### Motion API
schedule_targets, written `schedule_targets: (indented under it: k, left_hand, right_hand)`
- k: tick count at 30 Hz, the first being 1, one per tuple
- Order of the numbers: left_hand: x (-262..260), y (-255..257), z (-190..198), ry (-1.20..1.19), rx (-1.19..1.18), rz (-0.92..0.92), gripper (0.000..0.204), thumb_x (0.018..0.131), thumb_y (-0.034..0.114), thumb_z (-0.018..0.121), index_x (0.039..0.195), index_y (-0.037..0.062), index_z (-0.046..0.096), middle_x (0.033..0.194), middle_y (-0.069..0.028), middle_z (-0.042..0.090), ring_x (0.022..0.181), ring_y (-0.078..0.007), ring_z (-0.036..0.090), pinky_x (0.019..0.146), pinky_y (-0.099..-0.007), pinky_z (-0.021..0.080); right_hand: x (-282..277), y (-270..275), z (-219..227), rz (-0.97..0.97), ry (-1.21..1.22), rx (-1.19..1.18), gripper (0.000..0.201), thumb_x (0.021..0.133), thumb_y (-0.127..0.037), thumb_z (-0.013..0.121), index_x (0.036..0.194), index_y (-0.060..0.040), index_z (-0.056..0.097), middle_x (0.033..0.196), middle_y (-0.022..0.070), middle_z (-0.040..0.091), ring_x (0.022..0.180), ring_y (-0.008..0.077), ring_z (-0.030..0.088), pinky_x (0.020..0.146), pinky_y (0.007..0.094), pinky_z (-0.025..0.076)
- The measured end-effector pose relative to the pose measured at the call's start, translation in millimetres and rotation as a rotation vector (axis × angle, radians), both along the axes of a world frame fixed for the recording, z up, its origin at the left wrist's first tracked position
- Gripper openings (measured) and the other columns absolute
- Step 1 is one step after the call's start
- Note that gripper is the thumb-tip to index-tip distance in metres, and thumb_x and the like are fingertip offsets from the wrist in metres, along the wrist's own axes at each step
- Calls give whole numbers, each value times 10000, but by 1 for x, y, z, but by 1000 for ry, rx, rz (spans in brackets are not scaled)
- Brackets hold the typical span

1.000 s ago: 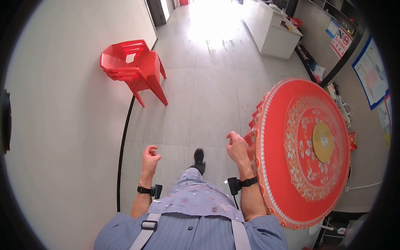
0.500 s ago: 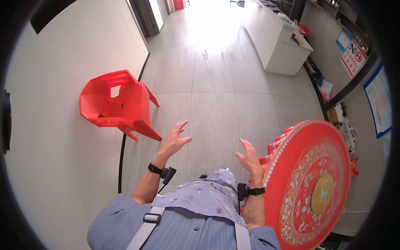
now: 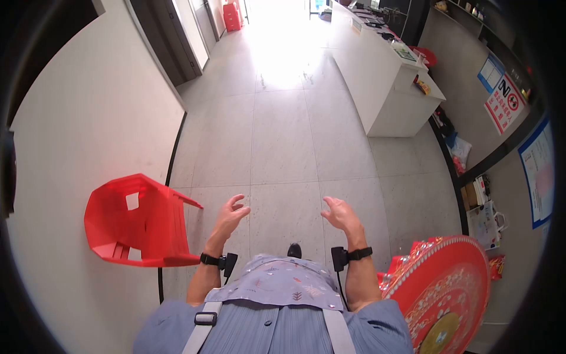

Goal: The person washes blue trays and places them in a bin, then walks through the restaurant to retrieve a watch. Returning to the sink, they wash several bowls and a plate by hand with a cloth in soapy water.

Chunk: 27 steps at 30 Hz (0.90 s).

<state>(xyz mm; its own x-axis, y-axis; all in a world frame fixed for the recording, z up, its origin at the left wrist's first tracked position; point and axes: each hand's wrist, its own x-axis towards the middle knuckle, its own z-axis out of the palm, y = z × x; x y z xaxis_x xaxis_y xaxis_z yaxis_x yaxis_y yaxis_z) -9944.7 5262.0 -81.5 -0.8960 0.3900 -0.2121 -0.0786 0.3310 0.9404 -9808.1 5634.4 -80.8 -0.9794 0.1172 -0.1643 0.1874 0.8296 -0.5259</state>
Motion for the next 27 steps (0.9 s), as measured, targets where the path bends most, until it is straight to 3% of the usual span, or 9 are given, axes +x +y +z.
schedule_targets:
  k: [3,7,9,13,15,19,21,23,27]
  left_hand:
    - [-60,19,1,-76,-8,82,613,877,257,753,1401,-5,571,1399,-166,595,1210,-277,634,946,-374,549]
    - [-148,54,-17,-198,11,158,584,892,252,760,1378,-19,582,1333,-159,644,1124,-231,667,875,-337,556]
    - [-206,75,-30,-191,23,166,576,897,249,761,1375,-19,584,1324,-158,650,1106,-218,671,858,-330,558]
    - [-336,128,-48,-215,11,144,561,908,250,762,1372,-14,588,1349,-153,636,1135,-226,661,850,-343,569]
    - [-407,159,-41,-214,14,114,556,912,253,764,1370,-10,591,1358,-142,628,1153,-233,656,849,-346,579]
    - [-542,230,-15,-171,4,53,516,916,247,759,1341,-6,613,1306,-134,658,1100,-208,667,846,-336,574]
    - [-587,261,-4,-180,-18,19,504,917,244,757,1331,-8,619,1287,-132,668,1075,-197,671,842,-331,572]
    - [-632,297,4,-73,30,29,523,894,227,753,1325,-39,621,1180,-138,710,944,-151,658,774,-297,532]
    - [-702,363,-11,-94,45,49,512,892,220,748,1313,-45,626,1185,-135,708,933,-148,655,774,-295,531]
  right_hand:
    - [-90,31,22,15,-7,7,524,914,-270,719,1376,-58,591,1335,194,656,1240,362,616,1038,432,509]
    - [-206,71,16,-43,-70,-62,497,901,-274,712,1344,-60,638,1305,175,684,1144,316,682,971,404,545]
    - [-262,98,3,-81,-248,-86,438,910,-260,699,1299,-59,674,1298,176,688,1112,305,699,947,393,556]
    - [-363,165,-25,-42,-39,-59,395,922,-256,675,1254,-43,697,1195,174,729,1058,289,719,910,383,568]
    - [-416,207,-33,-195,137,-1,371,909,-261,675,1218,-60,718,1097,171,755,1005,290,732,890,383,571]
    - [-524,309,-16,-419,127,83,302,890,-258,680,1109,-65,760,994,174,766,951,300,741,843,388,576]
    - [-571,369,-15,-497,234,138,243,875,-244,682,995,-56,778,949,181,764,883,320,745,790,400,579]
    - [-618,423,0,-598,342,158,223,875,-231,670,915,-36,770,879,185,756,824,324,745,740,410,576]
    - [-717,547,7,-676,392,155,223,875,-232,665,919,-36,762,847,183,751,803,334,740,735,415,577]
